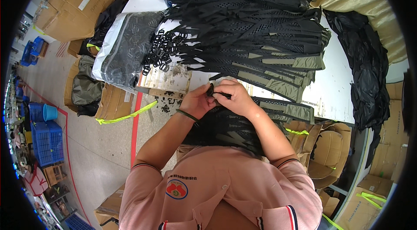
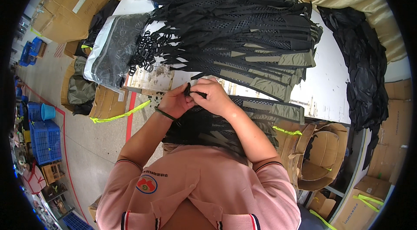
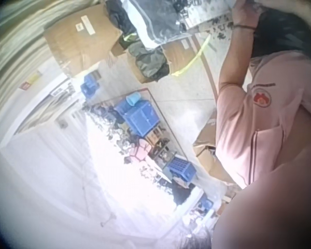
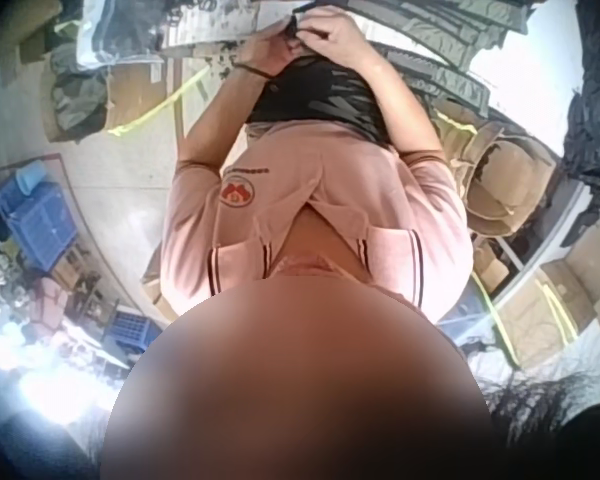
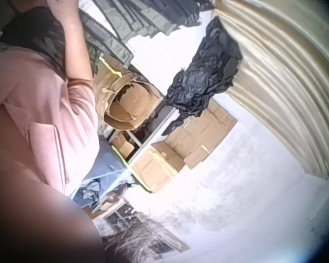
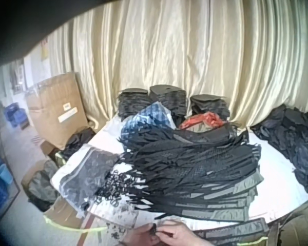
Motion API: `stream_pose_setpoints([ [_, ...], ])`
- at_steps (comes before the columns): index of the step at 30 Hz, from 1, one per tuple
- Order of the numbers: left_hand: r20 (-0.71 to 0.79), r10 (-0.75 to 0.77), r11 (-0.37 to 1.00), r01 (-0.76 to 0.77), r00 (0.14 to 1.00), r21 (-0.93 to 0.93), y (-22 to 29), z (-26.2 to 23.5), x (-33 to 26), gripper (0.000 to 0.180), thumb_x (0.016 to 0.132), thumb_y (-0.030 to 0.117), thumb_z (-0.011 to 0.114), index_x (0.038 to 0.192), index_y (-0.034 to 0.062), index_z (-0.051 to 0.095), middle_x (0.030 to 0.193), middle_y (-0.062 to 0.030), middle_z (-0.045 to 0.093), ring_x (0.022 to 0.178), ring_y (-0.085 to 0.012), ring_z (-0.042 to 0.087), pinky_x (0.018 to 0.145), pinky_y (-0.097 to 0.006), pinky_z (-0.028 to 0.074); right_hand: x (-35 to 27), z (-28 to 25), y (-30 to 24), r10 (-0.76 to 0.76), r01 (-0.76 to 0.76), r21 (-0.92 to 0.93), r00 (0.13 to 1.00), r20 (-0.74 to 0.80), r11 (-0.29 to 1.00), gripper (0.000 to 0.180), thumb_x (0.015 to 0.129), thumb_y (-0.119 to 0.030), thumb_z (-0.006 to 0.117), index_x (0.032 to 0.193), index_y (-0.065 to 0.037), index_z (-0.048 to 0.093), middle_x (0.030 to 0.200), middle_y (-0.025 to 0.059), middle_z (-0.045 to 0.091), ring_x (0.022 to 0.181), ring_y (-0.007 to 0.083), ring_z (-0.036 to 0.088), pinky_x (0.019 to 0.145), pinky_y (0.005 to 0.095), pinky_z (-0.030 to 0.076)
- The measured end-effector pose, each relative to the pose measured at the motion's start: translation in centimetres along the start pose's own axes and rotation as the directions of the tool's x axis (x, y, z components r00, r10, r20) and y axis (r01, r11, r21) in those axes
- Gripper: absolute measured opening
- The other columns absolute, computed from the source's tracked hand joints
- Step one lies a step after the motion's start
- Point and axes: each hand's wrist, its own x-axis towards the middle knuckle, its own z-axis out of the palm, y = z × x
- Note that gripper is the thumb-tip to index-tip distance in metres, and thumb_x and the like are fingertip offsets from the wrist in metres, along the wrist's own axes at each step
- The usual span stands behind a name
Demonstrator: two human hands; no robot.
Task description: Attaching plastic buckles and clips to mesh strap components for gear manufacturing.
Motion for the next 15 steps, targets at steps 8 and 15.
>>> stream_pose_setpoints([
  [8, -0.023, -0.067, 0.997, 0.068, 0.997, 0.039, 0.4, 0.7, -0.2, 0.019, 0.094, 0.023, 0.05, 0.104, 0.0083, 0.057, 0.084, -0.0027, 0.061, 0.069, -0.0147, 0.054, 0.071, -0.032, 0.045, -0.2, -0.2, -1.3, -0.157, 0.142, -0.307, 0.987, -0.024, 0.941, 0.008, 0.076, -0.006, 0.063, 0.083, -0.005, 0.066, 0.075, 0.0059, 0.058, 0.07, 0.0251, 0.054, 0.077, 0.0332, 0.039],
  [15, 0.15, -0.131, 0.991, 0.128, 0.98, 0.028, 0.1, 0.3, -0.4, 0.021, 0.091, 0.026, 0.055, 0.104, 0.0099, 0.057, 0.086, -0.0002, 0.059, 0.071, -0.0128, 0.052, 0.069, -0.03, 0.042, -0.1, -0.6, -1.6, -0.001, 0.001, -0.107, 1.0, 0.0, 0.994, 0.008, 0.076, -0.007, 0.064, 0.084, -0.003, 0.066, 0.074, 0.0074, 0.058, 0.069, 0.0263, 0.056, 0.078, 0.0348, 0.041],
])
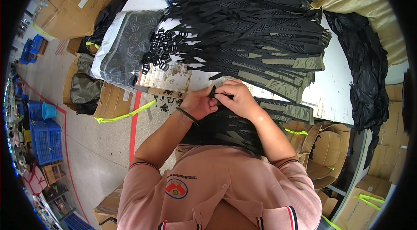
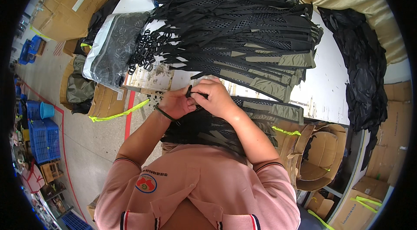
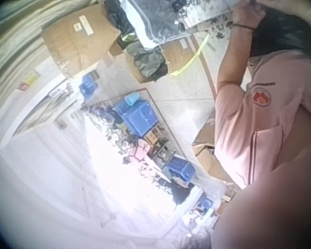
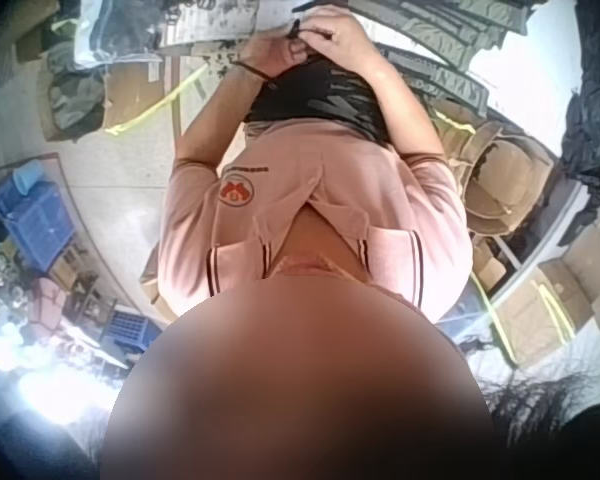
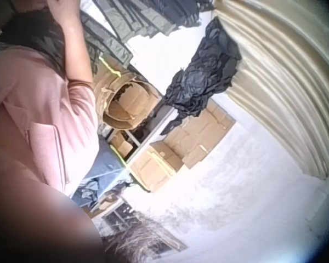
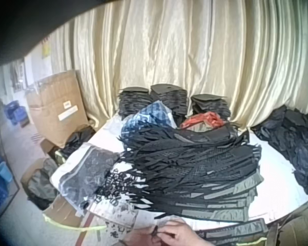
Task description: Attaching plastic buckles and clips to mesh strap components for gear manufacturing.
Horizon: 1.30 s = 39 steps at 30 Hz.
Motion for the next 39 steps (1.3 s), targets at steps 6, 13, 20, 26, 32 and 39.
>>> stream_pose_setpoints([
  [6, -0.078, 0.02, 1.0, -0.018, 0.997, 0.016, -0.6, -0.4, 0.0, 0.019, 0.091, 0.025, 0.055, 0.103, 0.0101, 0.057, 0.087, 0.0001, 0.057, 0.074, -0.0135, 0.052, 0.068, -0.03, 0.042, 0.0, 0.1, -1.0, 0.088, -0.084, 0.078, 0.995, -0.045, 0.993, 0.004, 0.079, -0.004, 0.064, 0.082, -0.002, 0.063, 0.071, 0.0071, 0.057, 0.066, 0.0218, 0.054, 0.071, 0.0309, 0.042],
  [13, -0.168, 0.172, 0.967, -0.134, 0.971, 0.217, 0.0, 0.4, -0.3, 0.011, 0.092, 0.019, 0.056, 0.089, 0.0085, 0.056, 0.074, -0.0014, 0.055, 0.063, -0.0137, 0.051, 0.063, -0.03, 0.043, -0.3, -0.1, -1.0, 0.137, -0.14, 0.112, 0.99, 0.031, 0.984, 0.004, 0.081, -0.005, 0.065, 0.083, -0.002, 0.063, 0.073, 0.0057, 0.061, 0.067, 0.0166, 0.059, 0.063, 0.0271, 0.046],
  [20, -0.147, 0.19, 0.951, -0.145, 0.971, 0.274, 0.0, -0.4, -0.2, 0.011, 0.094, 0.017, 0.051, 0.092, 0.0068, 0.055, 0.078, -0.004, 0.057, 0.064, -0.0155, 0.052, 0.062, -0.031, 0.044, -0.6, 1.1, 0.4, 0.362, -0.302, 0.545, 0.932, -0.003, 0.782, 0.004, 0.082, -0.003, 0.065, 0.086, -0.002, 0.065, 0.074, -0.0009, 0.061, 0.069, 0.0052, 0.056, 0.063, 0.0221, 0.046],
  [26, -0.211, 0.389, 0.84, -0.252, 0.897, 0.479, -0.4, 3.2, 0.0, 0.015, 0.094, 0.019, 0.055, 0.089, 0.0064, 0.049, 0.07, -0.0033, 0.054, 0.055, -0.0126, 0.056, 0.049, -0.025, 0.047, -0.3, 0.6, 0.3, -0.134, 0.116, -0.129, 0.98, -0.148, 0.985, 0.014, 0.077, -0.001, 0.067, 0.091, -0.004, 0.065, 0.073, 0.0032, 0.058, 0.072, 0.0141, 0.055, 0.067, 0.0255, 0.044],
  [32, -0.123, 0.593, 0.592, -0.326, 0.796, 0.737, -0.7, 2.1, 0.4, 0.015, 0.091, 0.013, 0.058, 0.09, 0.0042, 0.046, 0.077, -0.0035, 0.057, 0.059, -0.0068, 0.056, 0.049, -0.021, 0.048, -1.1, 1.3, -0.4, 0.06, -0.011, 0.245, 0.98, -0.192, 0.969, 0.014, 0.077, 0.001, 0.066, 0.09, -0.002, 0.063, 0.072, 0.0034, 0.057, 0.071, 0.014, 0.055, 0.066, 0.0255, 0.045],
  [39, -0.052, 0.669, 0.42, -0.32, 0.741, 0.849, -1.2, 2.9, -0.3, 0.014, 0.087, 0.013, 0.066, 0.088, 0.0031, 0.056, 0.077, -0.0001, 0.058, 0.067, -0.0044, 0.053, 0.06, -0.019, 0.045, -1.6, 1.9, 1.0, 0.491, -0.363, 0.75, 0.869, 0.059, 0.552, 0.021, 0.077, 0.005, 0.067, 0.089, -0.004, 0.053, 0.071, -0.0028, 0.055, 0.064, 0.003, 0.052, 0.06, 0.0162, 0.043],
])
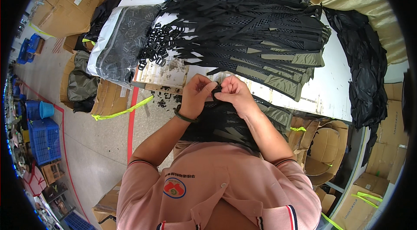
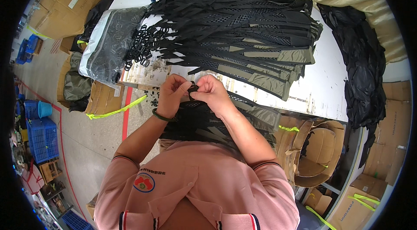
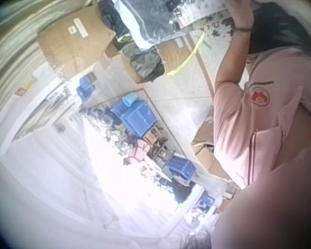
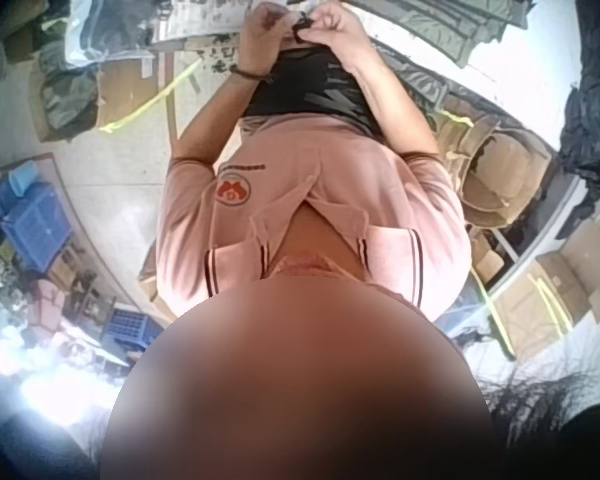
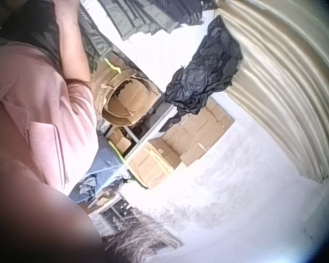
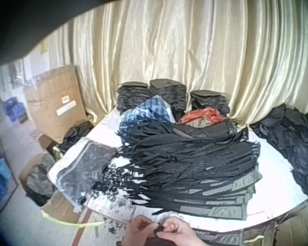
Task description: Attaching plastic buckles and clips to mesh strap components for gear manufacturing.
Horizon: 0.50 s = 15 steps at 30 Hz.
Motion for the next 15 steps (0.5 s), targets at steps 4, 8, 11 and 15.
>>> stream_pose_setpoints([
  [4, 0.042, 0.047, 0.992, -0.051, 0.998, 0.115, 0.5, -0.1, -0.4, 0.012, 0.085, 0.011, 0.067, 0.088, 0.002, 0.058, 0.077, -0.0004, 0.06, 0.069, -0.0046, 0.054, 0.061, -0.02, 0.045, 0.0, 0.0, 0.7, 0.013, -0.013, 0.009, 0.999, -0.037, 1.0, 0.025, 0.074, 0.007, 0.068, 0.086, -0.006, 0.049, 0.069, -0.0028, 0.054, 0.062, 0.003, 0.051, 0.058, 0.016, 0.042],
  [8, 0.147, 0.074, 0.987, -0.093, 0.986, 0.128, 0.4, -0.3, -0.9, 0.01, 0.085, 0.006, 0.066, 0.091, 0.0017, 0.059, 0.079, 0.0001, 0.06, 0.074, -0.0053, 0.056, 0.067, -0.019, 0.046, -0.2, 0.0, 0.7, -0.011, 0.014, 0.044, 0.998, -0.062, 0.999, 0.025, 0.075, 0.008, 0.067, 0.084, -0.006, 0.049, 0.069, -0.0032, 0.054, 0.06, 0.0029, 0.049, 0.056, 0.0164, 0.041],
  [11, 0.188, 0.118, 0.99, -0.13, 0.975, 0.05, -0.2, -0.7, -1.1, 0.01, 0.085, 0.003, 0.064, 0.094, 0.002, 0.059, 0.086, -0.0011, 0.06, 0.079, -0.0066, 0.057, 0.074, -0.021, 0.046, -0.6, 0.7, 0.2, 0.006, 0.0, 0.099, 0.998, -0.065, 0.995, 0.025, 0.075, 0.008, 0.068, 0.081, -0.007, 0.049, 0.069, -0.0033, 0.054, 0.059, 0.0027, 0.049, 0.055, 0.0165, 0.04],
  [15, 0.236, 0.219, 0.973, -0.231, 0.947, 0.025, -0.8, -0.7, -1.2, 0.011, 0.085, 0.0, 0.063, 0.095, 0.0011, 0.058, 0.098, -0.0049, 0.057, 0.091, -0.0105, 0.056, 0.082, -0.024, 0.046, -1.0, 0.4, 0.5, -0.119, 0.113, -0.121, 0.992, -0.049, 0.986, 0.025, 0.076, 0.007, 0.068, 0.08, -0.008, 0.048, 0.068, -0.0036, 0.053, 0.059, 0.003, 0.049, 0.056, 0.017, 0.041],
])
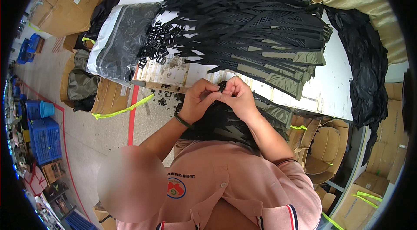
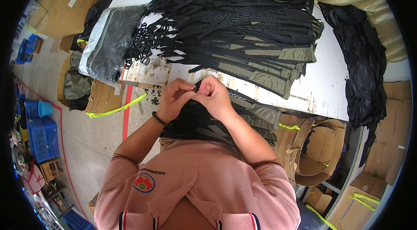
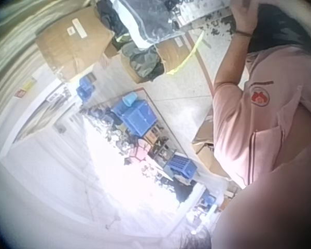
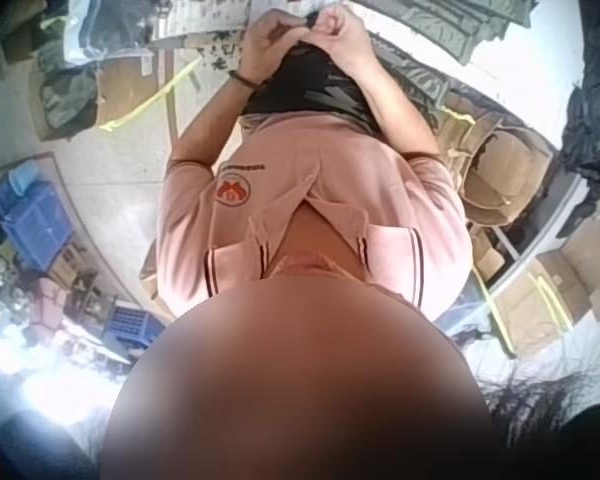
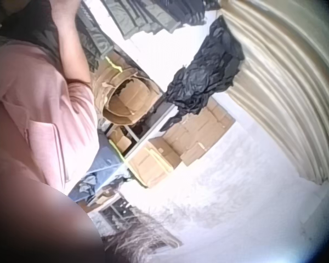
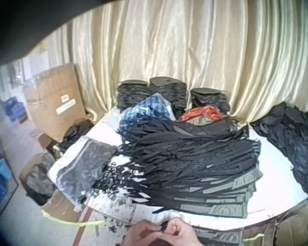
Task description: Attaching plastic buckles and clips to mesh strap components for gear manufacturing.
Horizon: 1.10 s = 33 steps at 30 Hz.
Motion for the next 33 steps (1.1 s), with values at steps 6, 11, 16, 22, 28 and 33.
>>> stream_pose_setpoints([
  [6, -0.054, 0.016, 0.997, -0.02, 0.998, -0.076, 0.0, 1.0, -0.2, 0.019, 0.079, 0.001, 0.07, 0.095, 0.0039, 0.059, 0.098, -0.0033, 0.053, 0.089, -0.0124, 0.055, 0.078, -0.025, 0.047, 0.1, 0.4, -0.2, 0.042, -0.029, 0.212, 0.998, -0.057, 0.977, 0.016, 0.084, -0.002, 0.065, 0.084, -0.005, 0.05, 0.069, -0.002, 0.051, 0.061, 0.0053, 0.05, 0.057, 0.0215, 0.046],
  [11, -0.004, 0.108, 0.963, -0.103, 0.994, 0.248, 0.8, -0.2, 0.1, 0.023, 0.074, -0.003, 0.07, 0.093, 0.0063, 0.061, 0.097, -0.0035, 0.05, 0.084, -0.013, 0.052, 0.072, -0.024, 0.044, 0.5, -1.3, -2.1, 0.249, -0.279, 0.139, 0.948, 0.198, 0.95, 0.022, 0.095, -0.023, 0.054, 0.103, -0.003, 0.058, 0.079, -0.0015, 0.057, 0.069, 0.007, 0.054, 0.061, 0.0233, 0.047],
  [16, 0.083, 0.027, 0.95, -0.051, 0.996, 0.308, 1.7, -0.2, -0.3, 0.02, 0.074, -0.005, 0.07, 0.089, 0.0061, 0.062, 0.096, -0.0027, 0.048, 0.082, -0.011, 0.049, 0.067, -0.022, 0.041, 1.2, -1.7, -2.0, 0.256, -0.18, -0.28, 0.93, 0.264, 0.943, 0.014, 0.092, -0.012, 0.052, 0.092, -0.001, 0.061, 0.079, -0.0015, 0.059, 0.072, 0.004, 0.051, 0.061, 0.0199, 0.041],
  [22, 0.147, 0.039, 0.983, -0.064, 0.988, 0.172, 0.1, -1.0, -1.9, 0.021, 0.08, -0.004, 0.065, 0.097, 0.0055, 0.057, 0.094, -0.002, 0.05, 0.075, -0.0112, 0.052, 0.064, -0.022, 0.042, 2.0, -0.6, -1.4, 0.216, -0.194, -0.152, 0.965, 0.147, 0.969, 0.01, 0.088, -0.007, 0.054, 0.088, 0.0, 0.06, 0.077, -0.0021, 0.057, 0.071, 0.0049, 0.05, 0.062, 0.0202, 0.041],
  [28, 0.093, -0.653, 0.749, 0.659, 0.751, -0.07, 1.5, -5.0, -5.8, 0.029, 0.083, 0.007, 0.065, 0.107, 0.0068, 0.049, 0.092, -0.0052, 0.054, 0.082, -0.017, 0.058, 0.066, -0.028, 0.047, 4.7, -3.1, -0.8, -0.534, 0.386, -0.861, 0.829, 0.166, 0.332, 0.02, 0.077, -0.013, 0.069, 0.096, -0.006, 0.064, 0.083, 0.0088, 0.055, 0.078, 0.0265, 0.055, 0.069, 0.033, 0.044],
  [33, -0.036, 0.131, 0.506, -0.036, 0.991, 0.862, 2.7, -5.4, -0.8, 0.041, 0.077, 0.013, 0.07, 0.114, 0.0082, 0.053, 0.107, -0.0148, 0.051, 0.101, -0.0301, 0.052, 0.083, -0.04, 0.043, 7.5, -5.1, 0.2, -0.518, 0.263, -0.958, 0.839, 0.168, 0.117, 0.019, 0.07, -0.012, 0.073, 0.088, -0.01, 0.066, 0.085, 0.006, 0.051, 0.086, 0.0251, 0.049, 0.075, 0.0358, 0.037],
])
